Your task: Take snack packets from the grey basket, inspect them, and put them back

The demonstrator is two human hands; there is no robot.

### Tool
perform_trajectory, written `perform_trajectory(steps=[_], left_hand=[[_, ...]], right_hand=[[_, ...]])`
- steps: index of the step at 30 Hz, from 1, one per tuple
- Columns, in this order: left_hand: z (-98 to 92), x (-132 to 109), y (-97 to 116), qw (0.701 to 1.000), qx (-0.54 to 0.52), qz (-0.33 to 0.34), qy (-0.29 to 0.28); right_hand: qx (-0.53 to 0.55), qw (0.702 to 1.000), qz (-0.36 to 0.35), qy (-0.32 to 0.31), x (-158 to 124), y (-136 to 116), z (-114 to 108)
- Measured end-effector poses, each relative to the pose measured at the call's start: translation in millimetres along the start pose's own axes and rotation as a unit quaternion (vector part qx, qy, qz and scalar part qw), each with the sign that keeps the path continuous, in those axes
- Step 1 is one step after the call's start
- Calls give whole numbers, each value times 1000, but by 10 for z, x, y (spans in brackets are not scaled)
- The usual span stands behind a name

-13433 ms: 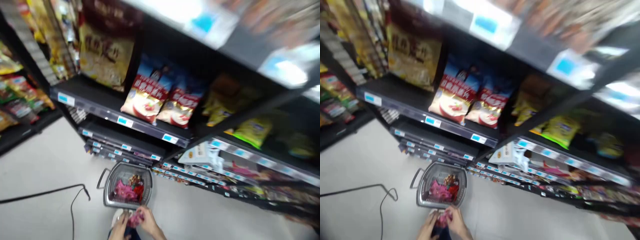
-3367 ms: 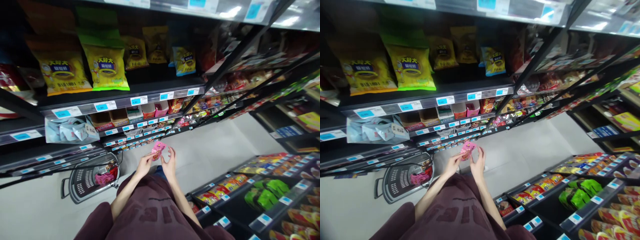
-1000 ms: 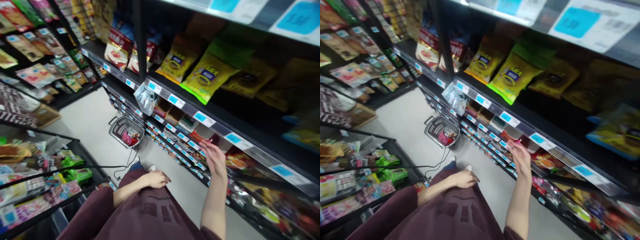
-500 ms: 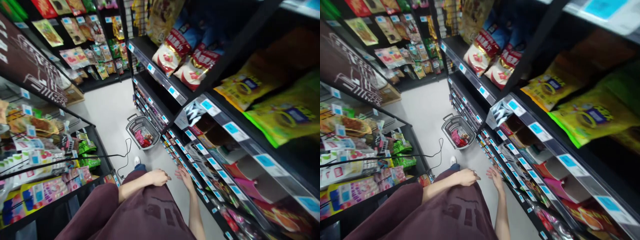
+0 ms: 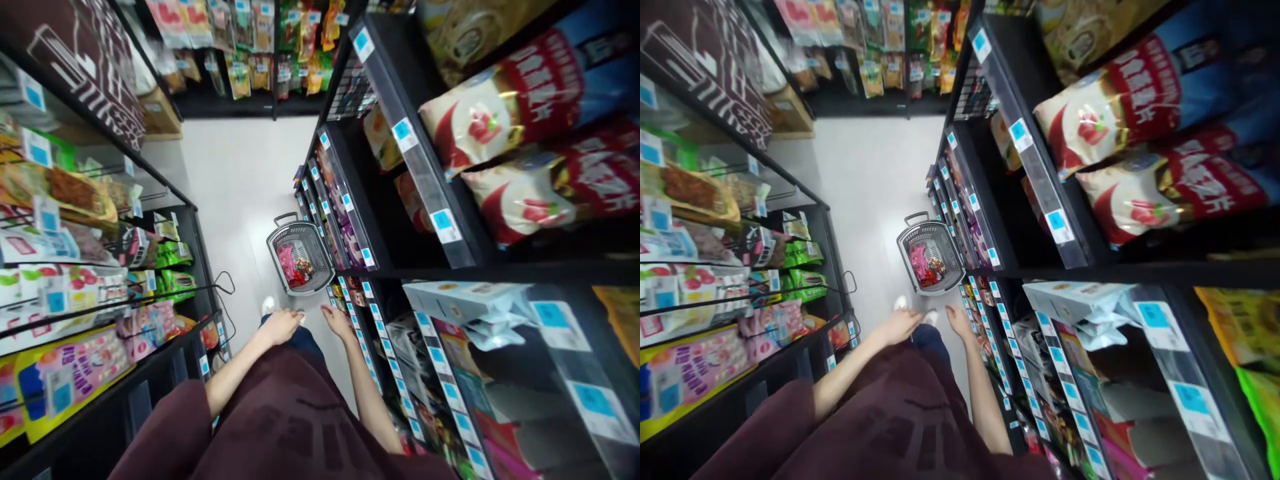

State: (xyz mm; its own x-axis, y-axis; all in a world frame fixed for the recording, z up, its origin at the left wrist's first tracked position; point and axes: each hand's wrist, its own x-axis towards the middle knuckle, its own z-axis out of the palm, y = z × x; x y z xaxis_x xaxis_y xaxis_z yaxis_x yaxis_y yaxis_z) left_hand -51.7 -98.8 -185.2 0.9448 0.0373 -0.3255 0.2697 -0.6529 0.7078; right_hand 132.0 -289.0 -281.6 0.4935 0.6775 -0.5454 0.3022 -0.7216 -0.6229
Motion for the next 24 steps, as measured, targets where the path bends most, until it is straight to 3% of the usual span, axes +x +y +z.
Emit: perform_trajectory(steps=[3,6,9,12,14,17,21,24], left_hand=[[29,0,-100,997,-77,-12,11],[96,37,-66,991,-124,-38,35],[192,136,33,970,-221,-57,80],[385,325,136,924,-344,-88,141],[582,498,182,869,-438,-123,193],[959,788,182,751,-561,-203,282],[1485,1117,52,605,-624,-336,363],[1790,1261,-88,547,-616,-396,406]], right_hand=[[-24,999,-26,-37,353,-155,44],[-39,996,-41,-64,719,-190,170],[-53,994,-36,-89,1145,-62,420],[-74,990,-12,-121,1627,244,765],[-89,985,3,-151,1956,516,1013],[-112,974,14,-195,2434,944,1382],[-139,966,15,-216,2995,1418,1887],[-147,965,18,-215,3322,1706,2267]])
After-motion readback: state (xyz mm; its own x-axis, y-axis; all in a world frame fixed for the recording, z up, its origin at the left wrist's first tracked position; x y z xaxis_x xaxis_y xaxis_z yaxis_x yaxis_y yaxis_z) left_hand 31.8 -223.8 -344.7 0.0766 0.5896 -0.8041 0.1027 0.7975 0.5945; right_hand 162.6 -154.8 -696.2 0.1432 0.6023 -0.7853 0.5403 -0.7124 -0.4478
